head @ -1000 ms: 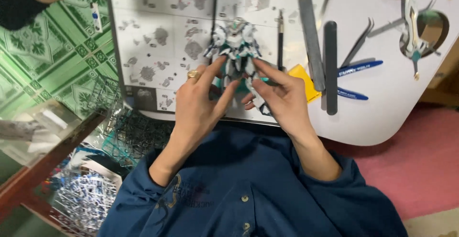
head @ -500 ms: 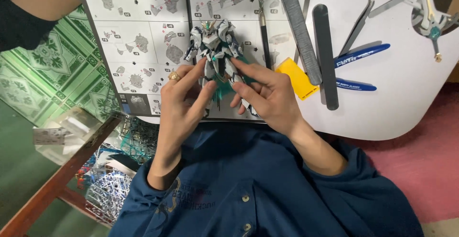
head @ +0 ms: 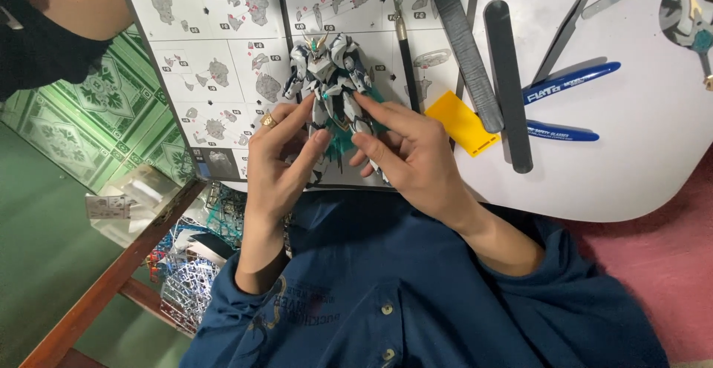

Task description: The person assembles a white and teal action figure by attaching translucent teal parts to the torso and legs, then fitting a dark blue shield and a white sword into the figure's hands. The person follows an instruction manual laid out on the table and uses both hands to align and snap the pieces together.

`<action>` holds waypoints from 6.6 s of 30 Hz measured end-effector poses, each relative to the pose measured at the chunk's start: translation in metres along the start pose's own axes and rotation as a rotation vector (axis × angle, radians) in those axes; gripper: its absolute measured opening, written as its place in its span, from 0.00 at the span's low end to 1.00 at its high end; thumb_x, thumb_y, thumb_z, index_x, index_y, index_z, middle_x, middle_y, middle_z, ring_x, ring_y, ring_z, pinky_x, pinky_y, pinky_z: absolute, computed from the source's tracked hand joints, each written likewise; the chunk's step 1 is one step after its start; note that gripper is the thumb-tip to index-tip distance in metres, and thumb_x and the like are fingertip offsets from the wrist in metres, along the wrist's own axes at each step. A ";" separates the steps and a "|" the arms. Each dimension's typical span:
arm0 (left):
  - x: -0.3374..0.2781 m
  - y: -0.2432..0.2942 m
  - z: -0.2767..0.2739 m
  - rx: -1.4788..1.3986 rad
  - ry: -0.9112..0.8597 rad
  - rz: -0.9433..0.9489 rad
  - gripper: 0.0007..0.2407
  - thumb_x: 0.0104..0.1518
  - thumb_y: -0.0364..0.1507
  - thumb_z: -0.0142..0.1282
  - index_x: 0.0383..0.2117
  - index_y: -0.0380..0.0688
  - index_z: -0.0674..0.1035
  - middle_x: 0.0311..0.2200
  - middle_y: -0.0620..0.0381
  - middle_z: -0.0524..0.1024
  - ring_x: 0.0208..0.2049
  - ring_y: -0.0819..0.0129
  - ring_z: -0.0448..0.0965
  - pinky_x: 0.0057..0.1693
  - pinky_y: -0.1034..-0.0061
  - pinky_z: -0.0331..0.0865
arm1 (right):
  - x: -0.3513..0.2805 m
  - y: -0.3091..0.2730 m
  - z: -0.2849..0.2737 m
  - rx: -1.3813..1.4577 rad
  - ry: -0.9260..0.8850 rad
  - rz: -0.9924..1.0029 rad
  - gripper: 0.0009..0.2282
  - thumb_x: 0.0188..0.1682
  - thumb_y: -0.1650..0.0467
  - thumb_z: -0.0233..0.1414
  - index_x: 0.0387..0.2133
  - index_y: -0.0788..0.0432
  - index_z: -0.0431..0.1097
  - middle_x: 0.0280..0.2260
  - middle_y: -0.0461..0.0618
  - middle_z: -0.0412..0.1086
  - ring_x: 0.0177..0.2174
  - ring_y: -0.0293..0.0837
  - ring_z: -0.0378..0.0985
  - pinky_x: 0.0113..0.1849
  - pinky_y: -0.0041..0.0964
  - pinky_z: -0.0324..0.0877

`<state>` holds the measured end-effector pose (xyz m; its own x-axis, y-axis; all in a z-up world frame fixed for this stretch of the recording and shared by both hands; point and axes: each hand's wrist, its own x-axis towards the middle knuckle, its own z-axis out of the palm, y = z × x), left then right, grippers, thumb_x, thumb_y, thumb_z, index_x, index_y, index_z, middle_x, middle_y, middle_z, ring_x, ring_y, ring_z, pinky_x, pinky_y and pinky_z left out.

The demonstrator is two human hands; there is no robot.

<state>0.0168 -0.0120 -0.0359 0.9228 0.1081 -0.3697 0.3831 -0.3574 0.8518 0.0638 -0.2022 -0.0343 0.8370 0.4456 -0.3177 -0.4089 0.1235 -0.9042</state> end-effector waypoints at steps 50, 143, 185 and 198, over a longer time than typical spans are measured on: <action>-0.004 0.016 -0.034 -0.936 -0.482 -0.122 0.17 0.57 0.26 0.51 0.49 0.25 0.71 0.37 0.43 0.75 0.24 0.67 0.74 0.29 0.84 0.70 | -0.045 -0.042 -0.065 0.185 0.157 0.112 0.21 0.43 0.73 0.44 0.51 0.72 0.59 0.39 0.66 0.71 0.14 0.40 0.72 0.18 0.23 0.71; -0.004 0.023 0.003 0.020 0.171 0.331 0.13 0.59 0.26 0.53 0.48 0.32 0.74 0.30 0.43 0.77 0.24 0.59 0.76 0.25 0.75 0.71 | -0.001 0.002 0.037 -0.494 0.203 -0.268 0.15 0.51 0.69 0.47 0.50 0.63 0.67 0.37 0.60 0.70 0.34 0.53 0.77 0.32 0.40 0.70; -0.008 0.011 0.001 0.350 0.316 0.314 0.13 0.53 0.33 0.60 0.44 0.47 0.80 0.30 0.55 0.75 0.23 0.60 0.80 0.31 0.70 0.74 | 0.003 -0.031 0.047 -0.776 0.340 -0.317 0.06 0.53 0.76 0.48 0.36 0.64 0.73 0.35 0.59 0.75 0.36 0.56 0.79 0.35 0.41 0.74; -0.007 0.006 0.015 0.556 0.479 0.479 0.13 0.50 0.27 0.63 0.42 0.42 0.80 0.35 0.52 0.78 0.25 0.66 0.79 0.28 0.81 0.72 | -0.009 0.003 0.039 -1.130 0.111 -0.631 0.04 0.50 0.79 0.48 0.35 0.66 0.70 0.47 0.61 0.71 0.42 0.55 0.77 0.39 0.42 0.74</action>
<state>0.0117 -0.0287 -0.0334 0.9449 0.1639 0.2833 -0.0097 -0.8511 0.5250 0.0407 -0.1718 -0.0229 0.8191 0.5027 0.2762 0.5501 -0.5519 -0.6268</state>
